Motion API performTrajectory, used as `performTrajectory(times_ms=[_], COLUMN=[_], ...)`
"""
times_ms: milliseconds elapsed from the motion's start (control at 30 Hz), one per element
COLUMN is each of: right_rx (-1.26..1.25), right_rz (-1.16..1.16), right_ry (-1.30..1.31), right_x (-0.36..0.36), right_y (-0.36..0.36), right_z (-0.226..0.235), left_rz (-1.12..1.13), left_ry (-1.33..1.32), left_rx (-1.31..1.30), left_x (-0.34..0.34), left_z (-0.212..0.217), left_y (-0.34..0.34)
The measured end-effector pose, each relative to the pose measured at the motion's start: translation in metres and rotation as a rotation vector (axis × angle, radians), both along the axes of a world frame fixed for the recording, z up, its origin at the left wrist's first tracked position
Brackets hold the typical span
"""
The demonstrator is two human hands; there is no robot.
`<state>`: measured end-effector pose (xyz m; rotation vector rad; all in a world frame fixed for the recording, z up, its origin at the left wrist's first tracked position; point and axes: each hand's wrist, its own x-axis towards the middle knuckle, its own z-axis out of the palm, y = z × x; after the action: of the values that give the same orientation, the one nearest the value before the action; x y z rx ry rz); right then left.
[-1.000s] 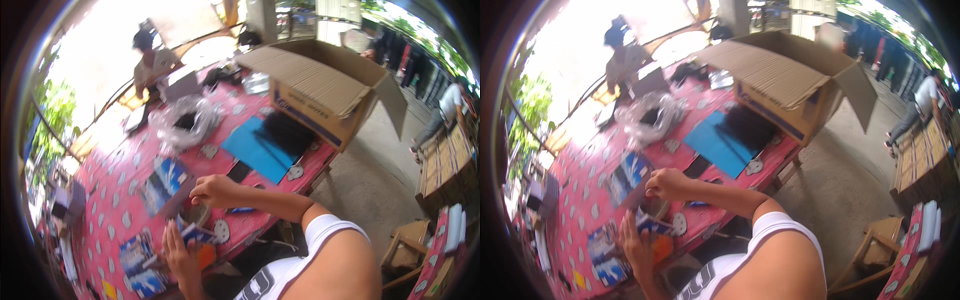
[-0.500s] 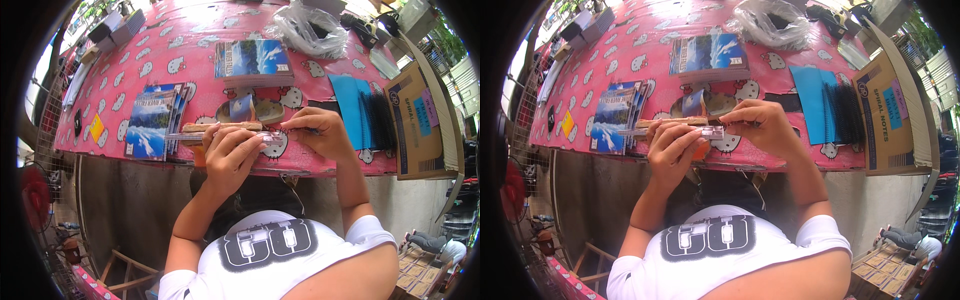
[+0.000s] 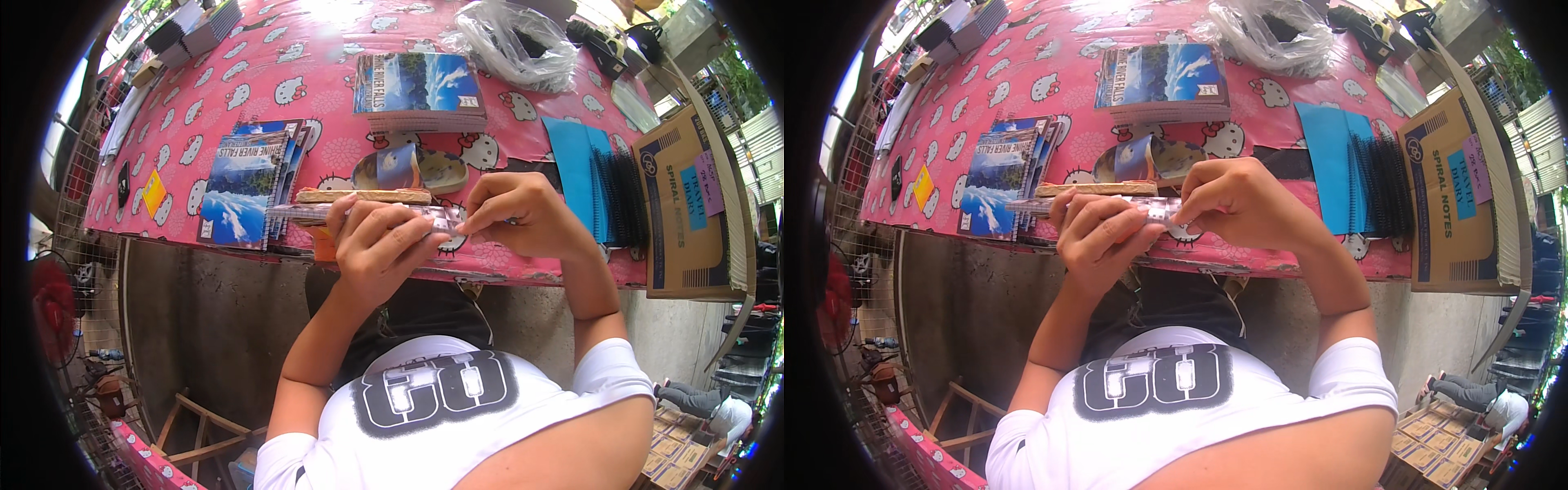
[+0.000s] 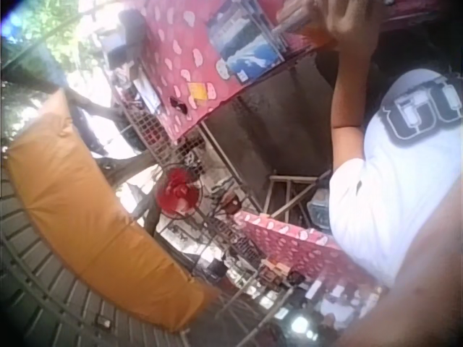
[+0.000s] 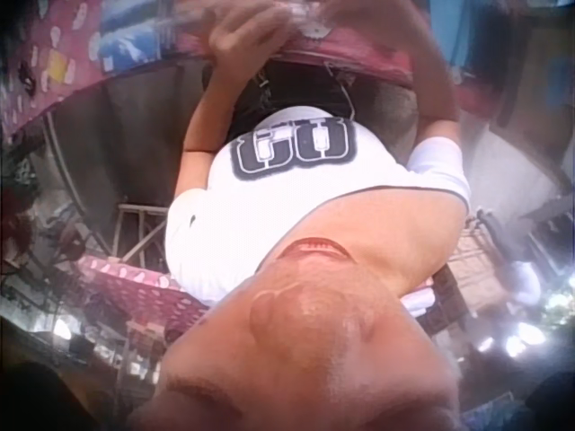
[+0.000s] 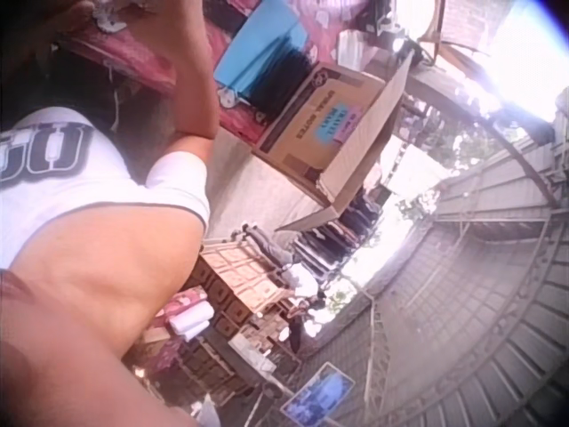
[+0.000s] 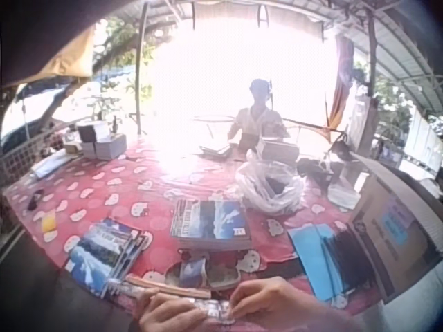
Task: The person assembles notebooks by threading a plastic coil through the pre-punched holes of a stack of paper and covers. The person uses their hands to guide the coil through the holes and trims the ends of the coil with pliers.
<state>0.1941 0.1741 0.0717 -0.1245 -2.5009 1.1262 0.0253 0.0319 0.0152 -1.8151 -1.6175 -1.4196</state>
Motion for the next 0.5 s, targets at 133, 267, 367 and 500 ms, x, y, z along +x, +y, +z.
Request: performTrajectory(times_ms=[133,267,367,500], right_rx=[0.141,-0.031,-0.029,0.192], right_rz=[-0.167,-0.257,-0.274,-0.326], right_ry=[-0.05,-0.012,0.033,-0.002], right_x=[0.0,-0.001,-0.002,0.003], right_y=[-0.003,-0.006,-0.006,-0.016], right_z=[0.006,0.001,-0.009,0.0], left_rz=[0.033,0.059,0.078,0.091], left_ry=[-0.078,-0.069,-0.077,-0.097], left_rx=[-0.026,-0.089,-0.126,-0.131], left_x=[0.0,0.0,0.003,0.009], left_z=[0.011,0.023,0.025,0.026], left_y=[0.012,0.016,0.014,0.017])
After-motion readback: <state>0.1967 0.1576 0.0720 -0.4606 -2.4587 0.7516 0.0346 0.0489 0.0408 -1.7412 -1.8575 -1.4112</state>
